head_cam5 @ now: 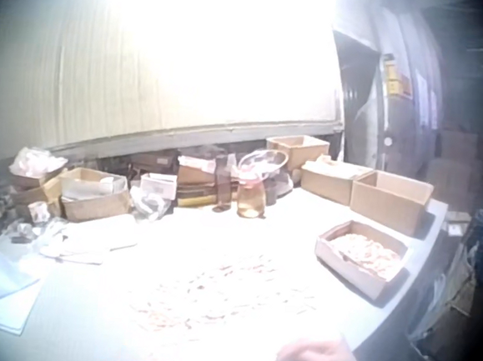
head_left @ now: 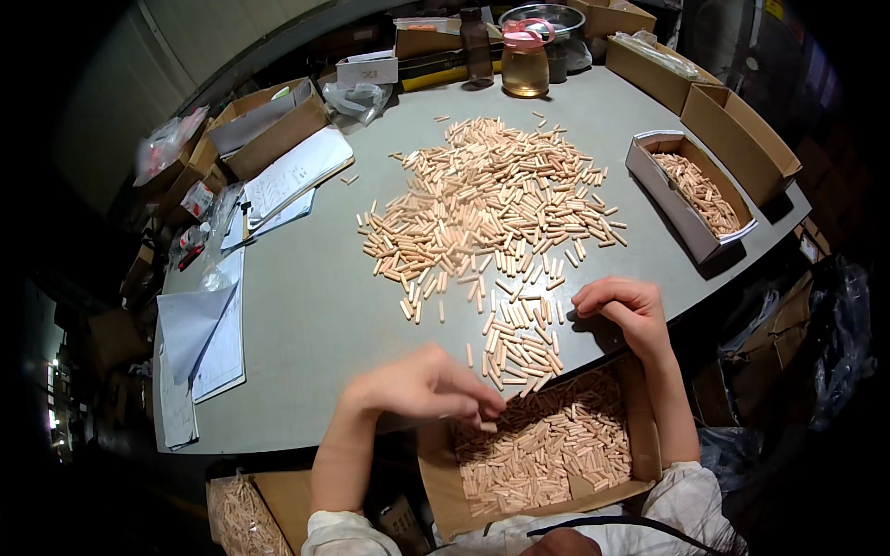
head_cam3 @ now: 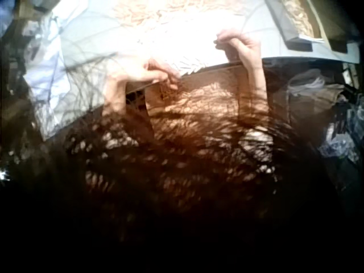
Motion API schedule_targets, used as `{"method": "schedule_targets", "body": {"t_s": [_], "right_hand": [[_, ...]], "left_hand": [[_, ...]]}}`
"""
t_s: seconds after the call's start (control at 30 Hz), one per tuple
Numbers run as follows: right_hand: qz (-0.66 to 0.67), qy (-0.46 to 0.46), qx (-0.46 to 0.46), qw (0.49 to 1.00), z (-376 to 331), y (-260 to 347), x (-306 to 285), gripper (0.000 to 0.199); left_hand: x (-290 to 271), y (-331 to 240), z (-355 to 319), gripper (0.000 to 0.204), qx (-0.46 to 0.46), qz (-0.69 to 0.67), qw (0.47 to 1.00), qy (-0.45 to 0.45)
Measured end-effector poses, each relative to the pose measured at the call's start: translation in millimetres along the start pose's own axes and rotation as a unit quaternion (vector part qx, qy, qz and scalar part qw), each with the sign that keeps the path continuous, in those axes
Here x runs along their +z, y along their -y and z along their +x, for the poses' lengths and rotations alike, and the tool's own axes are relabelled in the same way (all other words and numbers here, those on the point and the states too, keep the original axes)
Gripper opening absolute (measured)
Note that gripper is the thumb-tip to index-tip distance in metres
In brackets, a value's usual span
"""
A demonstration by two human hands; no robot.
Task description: The person sorts small, light-colored cylindrical objects on a table, picking them up by hand and placing them into a cardboard box. The person repeatedly gathers the items from a pile on the table and transfers them into the box.
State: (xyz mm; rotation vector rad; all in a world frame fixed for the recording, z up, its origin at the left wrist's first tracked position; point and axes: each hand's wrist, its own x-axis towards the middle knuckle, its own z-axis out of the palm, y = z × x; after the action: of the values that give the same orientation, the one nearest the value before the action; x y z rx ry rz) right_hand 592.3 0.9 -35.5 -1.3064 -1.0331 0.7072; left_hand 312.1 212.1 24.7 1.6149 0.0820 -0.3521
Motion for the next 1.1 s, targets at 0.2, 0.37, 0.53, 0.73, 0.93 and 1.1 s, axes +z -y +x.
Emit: {"method": "schedule_targets", "body": {"t_s": [0.2,0.37,0.53,0.73,0.93,1.1], "right_hand": [[-0.189,0.072,-0.105,0.974,5.8,10.7,12.6,0.035],[-0.273,0.132,-0.176,0.937,11.6,11.0,18.4,0.044],[-0.121,0.240,-0.087,0.959,10.7,23.2,6.1,0.042],[-0.113,0.094,-0.063,0.987,3.8,7.1,4.6,0.036],[-0.183,0.185,-0.157,0.953,12.9,16.3,14.4,0.036],[-0.033,0.337,-0.115,0.934,19.8,16.4,-4.0,0.028]], "left_hand": [[-2.4,18.1,8.2,0.018,0.099,-0.115,0.954,-0.259],[-8.0,37.8,23.0,0.022,0.164,0.223,0.845,-0.458],[-3.3,41.2,31.6,0.025,0.192,0.322,0.828,-0.418],[12.9,36.3,37.7,0.040,0.215,0.367,0.854,-0.298],[33.3,24.3,39.4,0.052,0.247,0.379,0.884,-0.120],[33.3,20.4,35.1,0.035,0.246,0.110,0.959,0.087]]}}
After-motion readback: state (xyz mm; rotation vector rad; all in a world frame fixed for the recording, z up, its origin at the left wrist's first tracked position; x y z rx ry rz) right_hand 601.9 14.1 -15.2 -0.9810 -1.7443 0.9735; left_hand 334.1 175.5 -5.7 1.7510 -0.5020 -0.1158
